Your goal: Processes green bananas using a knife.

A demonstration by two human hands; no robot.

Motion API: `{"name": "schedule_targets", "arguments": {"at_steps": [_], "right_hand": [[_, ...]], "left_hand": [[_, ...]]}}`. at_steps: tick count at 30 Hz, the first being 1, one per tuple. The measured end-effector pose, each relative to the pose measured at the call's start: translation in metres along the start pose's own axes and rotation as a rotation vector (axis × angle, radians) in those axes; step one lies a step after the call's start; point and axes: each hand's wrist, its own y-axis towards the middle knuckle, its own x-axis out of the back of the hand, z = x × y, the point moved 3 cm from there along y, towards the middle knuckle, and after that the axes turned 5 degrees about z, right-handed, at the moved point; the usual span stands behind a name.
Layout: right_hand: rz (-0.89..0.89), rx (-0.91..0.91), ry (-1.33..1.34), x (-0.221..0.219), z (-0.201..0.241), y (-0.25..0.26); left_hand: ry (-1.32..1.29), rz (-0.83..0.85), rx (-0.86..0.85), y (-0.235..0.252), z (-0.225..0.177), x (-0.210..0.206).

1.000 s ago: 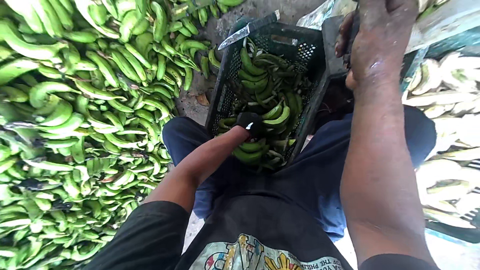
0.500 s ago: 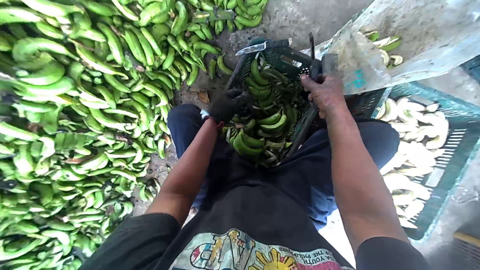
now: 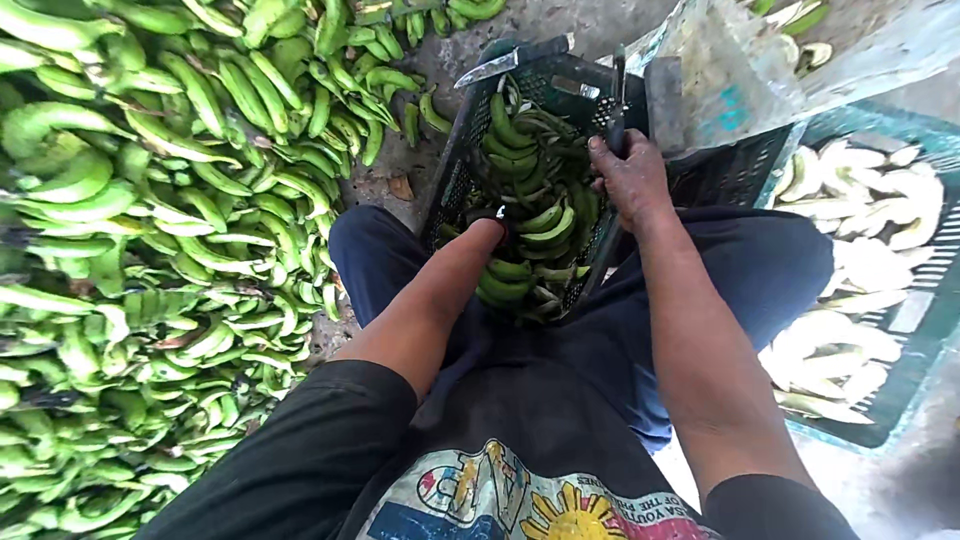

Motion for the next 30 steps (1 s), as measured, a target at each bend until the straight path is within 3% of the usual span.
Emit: {"name": "schedule_targets", "arguments": {"at_steps": [2,5,8,11,14,20,23,26,30], "right_hand": [[0.025,0.015,-0.079,0.003,-0.003,0.012],[0.013,0.072,-0.142,0.005,0.009,0.021],[0.047,0.1,-0.22,-0.001,0.025,0.019],[0.134,0.093,-0.361,-0.016,0.034,0.023],[0.252,0.063,-0.407,-0.031,0.03,0.027],[0.53,-0.311,-0.096,-0.05,0.018,0.0],[0.607,-0.266,0.057,-0.048,0.025,-0.023],[0.473,0.012,0.15,-0.048,0.046,-0.044],[0.285,0.47,0.181,-0.063,0.07,-0.057]], "left_hand": [[-0.042,-0.108,-0.024,0.045,0.01,-0.009],[0.007,-0.066,-0.123,0.069,0.03,-0.004],[-0.145,-0.103,-0.241,0.042,0.057,0.003],[-0.284,-0.141,-0.39,-0.015,0.065,0.008],[-0.345,-0.341,-0.536,-0.058,0.073,0.005],[-0.121,-0.564,-0.684,-0.098,0.076,-0.018],[-0.092,-0.661,-0.687,-0.11,0.084,-0.025],[-0.427,-0.825,-0.737,-0.104,0.11,-0.035],[-1.499,-0.759,-0.6,-0.095,0.138,-0.074]]}}
